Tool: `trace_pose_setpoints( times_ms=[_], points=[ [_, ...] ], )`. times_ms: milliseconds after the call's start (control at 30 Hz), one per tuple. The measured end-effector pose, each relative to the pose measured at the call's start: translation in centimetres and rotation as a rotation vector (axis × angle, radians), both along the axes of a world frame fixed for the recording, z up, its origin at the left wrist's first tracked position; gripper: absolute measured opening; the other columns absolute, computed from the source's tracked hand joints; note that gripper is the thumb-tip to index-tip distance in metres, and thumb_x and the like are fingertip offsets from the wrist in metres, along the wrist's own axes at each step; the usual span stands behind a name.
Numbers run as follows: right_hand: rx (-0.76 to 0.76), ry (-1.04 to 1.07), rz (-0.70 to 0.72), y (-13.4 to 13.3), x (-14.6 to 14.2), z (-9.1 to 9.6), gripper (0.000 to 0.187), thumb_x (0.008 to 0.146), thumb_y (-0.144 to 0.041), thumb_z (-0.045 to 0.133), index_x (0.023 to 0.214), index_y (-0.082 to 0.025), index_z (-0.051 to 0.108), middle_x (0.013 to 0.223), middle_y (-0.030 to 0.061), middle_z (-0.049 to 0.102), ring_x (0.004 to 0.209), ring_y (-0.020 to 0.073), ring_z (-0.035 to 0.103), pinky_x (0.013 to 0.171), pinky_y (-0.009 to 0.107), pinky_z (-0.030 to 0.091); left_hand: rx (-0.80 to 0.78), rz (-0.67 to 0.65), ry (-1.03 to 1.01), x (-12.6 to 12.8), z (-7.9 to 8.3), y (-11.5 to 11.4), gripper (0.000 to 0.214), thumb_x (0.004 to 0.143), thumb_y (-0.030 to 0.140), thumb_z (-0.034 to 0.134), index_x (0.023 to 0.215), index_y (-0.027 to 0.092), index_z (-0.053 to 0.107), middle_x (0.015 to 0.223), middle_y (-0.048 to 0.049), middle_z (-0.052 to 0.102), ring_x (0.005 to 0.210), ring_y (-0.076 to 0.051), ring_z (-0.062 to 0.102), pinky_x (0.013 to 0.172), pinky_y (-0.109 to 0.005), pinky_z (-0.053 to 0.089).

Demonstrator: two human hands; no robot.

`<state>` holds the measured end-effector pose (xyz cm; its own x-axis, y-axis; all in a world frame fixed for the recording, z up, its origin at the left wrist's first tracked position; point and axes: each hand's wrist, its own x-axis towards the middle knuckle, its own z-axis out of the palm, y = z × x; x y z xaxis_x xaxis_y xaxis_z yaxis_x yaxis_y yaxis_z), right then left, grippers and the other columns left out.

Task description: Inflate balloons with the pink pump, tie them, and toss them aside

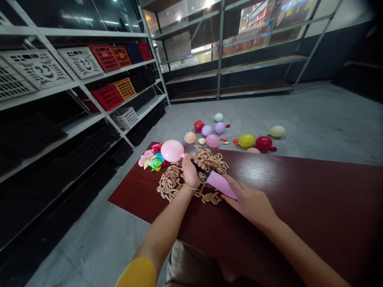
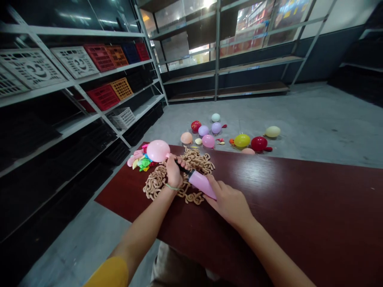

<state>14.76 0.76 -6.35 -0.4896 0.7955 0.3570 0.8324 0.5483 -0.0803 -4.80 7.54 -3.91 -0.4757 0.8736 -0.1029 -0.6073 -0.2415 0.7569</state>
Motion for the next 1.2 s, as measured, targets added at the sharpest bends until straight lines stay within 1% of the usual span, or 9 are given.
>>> trace_pose_setpoints(
  times_ms=[133, 233, 400, 533, 633, 800, 933, 1100, 1200],
  points=[
    [0.05, -0.001, 0.088, 0.9, 1.7, 0.6, 0.055, 0.096, -0.05, 0.05, 0.144, -0.025, 0.046, 0.103, 0.0061, 0.072, 0.079, 0.0191, 0.068, 0.063, 0.029, 0.043, 0.083, 0.072, -0.044, -3.7, 1.6, 0.4, 0.024, 0.087, 0.029, 0.054, 0.073, 0.022, 0.036, 0.054, 0.0079, 0.033, 0.041, -0.007, 0.036, 0.042, -0.021, 0.029],
    [0.119, -0.017, 0.063, 1.5, 2.9, 1.0, 0.052, 0.095, -0.052, 0.052, 0.139, -0.025, 0.053, 0.098, 0.0066, 0.072, 0.078, 0.0196, 0.067, 0.064, 0.029, 0.041, 0.094, 0.177, -0.062, -5.8, 2.3, 0.8, 0.026, 0.085, 0.03, 0.056, 0.073, 0.022, 0.035, 0.055, 0.0091, 0.029, 0.041, -0.006, 0.034, 0.043, -0.019, 0.029],
    [0.13, -0.052, -0.023, 1.1, 2.0, 0.8, 0.052, 0.093, -0.054, 0.052, 0.136, -0.024, 0.058, 0.088, 0.0066, 0.07, 0.073, 0.021, 0.065, 0.059, 0.03, 0.036, 0.088, 0.125, -0.085, -4.3, 1.0, 1.0, 0.026, 0.084, 0.03, 0.058, 0.074, 0.022, 0.036, 0.057, 0.0087, 0.031, 0.043, -0.006, 0.035, 0.043, -0.02, 0.029],
    [0.005, 0.029, -0.075, 0.2, 0.1, 0.0, 0.055, 0.093, -0.053, 0.052, 0.14, -0.023, 0.053, 0.096, 0.0072, 0.071, 0.077, 0.023, 0.068, 0.058, 0.03, 0.041, 0.084, -0.028, -0.048, -0.6, -0.1, 0.4, 0.023, 0.087, 0.031, 0.056, 0.075, 0.022, 0.038, 0.058, 0.0068, 0.037, 0.045, -0.008, 0.04, 0.043, -0.021, 0.034],
    [-0.127, 0.159, -0.05, -0.1, -0.7, -0.1, 0.059, 0.091, -0.048, 0.054, 0.144, -0.025, 0.046, 0.112, 0.0081, 0.071, 0.088, 0.0253, 0.07, 0.066, 0.033, 0.05, 0.102, -0.061, -0.015, -0.1, 0.2, 0.0, 0.024, 0.088, 0.032, 0.055, 0.074, 0.022, 0.039, 0.057, 0.0066, 0.038, 0.044, -0.008, 0.039, 0.042, -0.021, 0.033],
    [-0.331, 0.388, 0.219, 0.1, 0.1, 1.3, 0.059, 0.087, -0.032, 0.06, 0.145, -0.029, 0.044, 0.134, 0.0063, 0.063, 0.114, 0.0248, 0.064, 0.095, 0.04, 0.051, 0.089, 0.068, -0.053, -4.1, 1.9, 0.4, 0.023, 0.086, 0.029, 0.057, 0.075, 0.022, 0.038, 0.055, 0.0083, 0.033, 0.04, -0.007, 0.034, 0.039, -0.019, 0.028],
    [-0.446, 0.487, 0.261, 1.2, 2.5, 2.5, 0.053, 0.087, -0.035, 0.063, 0.139, -0.036, 0.053, 0.132, 0.0038, 0.063, 0.116, 0.0245, 0.062, 0.1, 0.042, 0.049, 0.116, 0.185, -0.1, -6.9, 2.6, 0.8, 0.024, 0.084, 0.028, 0.06, 0.075, 0.021, 0.039, 0.056, 0.0091, 0.031, 0.041, -0.005, 0.033, 0.04, -0.018, 0.027],
    [-0.475, 0.653, 0.138, 2.8, 4.7, 3.1, 0.047, 0.076, -0.043, 0.075, 0.122, -0.032, 0.069, 0.115, 0.0053, 0.065, 0.105, 0.0257, 0.065, 0.095, 0.041, 0.052, 0.121, 0.256, -0.134, -7.4, 2.5, 0.9, 0.023, 0.084, 0.025, 0.057, 0.074, 0.021, 0.037, 0.058, 0.0083, 0.033, 0.042, -0.006, 0.035, 0.041, -0.02, 0.029],
    [-0.572, 0.918, -0.069, 3.0, 4.3, 3.3, 0.048, 0.066, -0.046, 0.082, 0.109, -0.028, 0.071, 0.106, 0.0044, 0.067, 0.084, 0.0228, 0.067, 0.073, 0.038, 0.06, 0.133, 0.285, -0.149, -7.1, 2.7, 0.7, 0.022, 0.085, 0.024, 0.056, 0.074, 0.022, 0.037, 0.058, 0.008, 0.032, 0.042, -0.006, 0.035, 0.041, -0.02, 0.029]
  ],
)
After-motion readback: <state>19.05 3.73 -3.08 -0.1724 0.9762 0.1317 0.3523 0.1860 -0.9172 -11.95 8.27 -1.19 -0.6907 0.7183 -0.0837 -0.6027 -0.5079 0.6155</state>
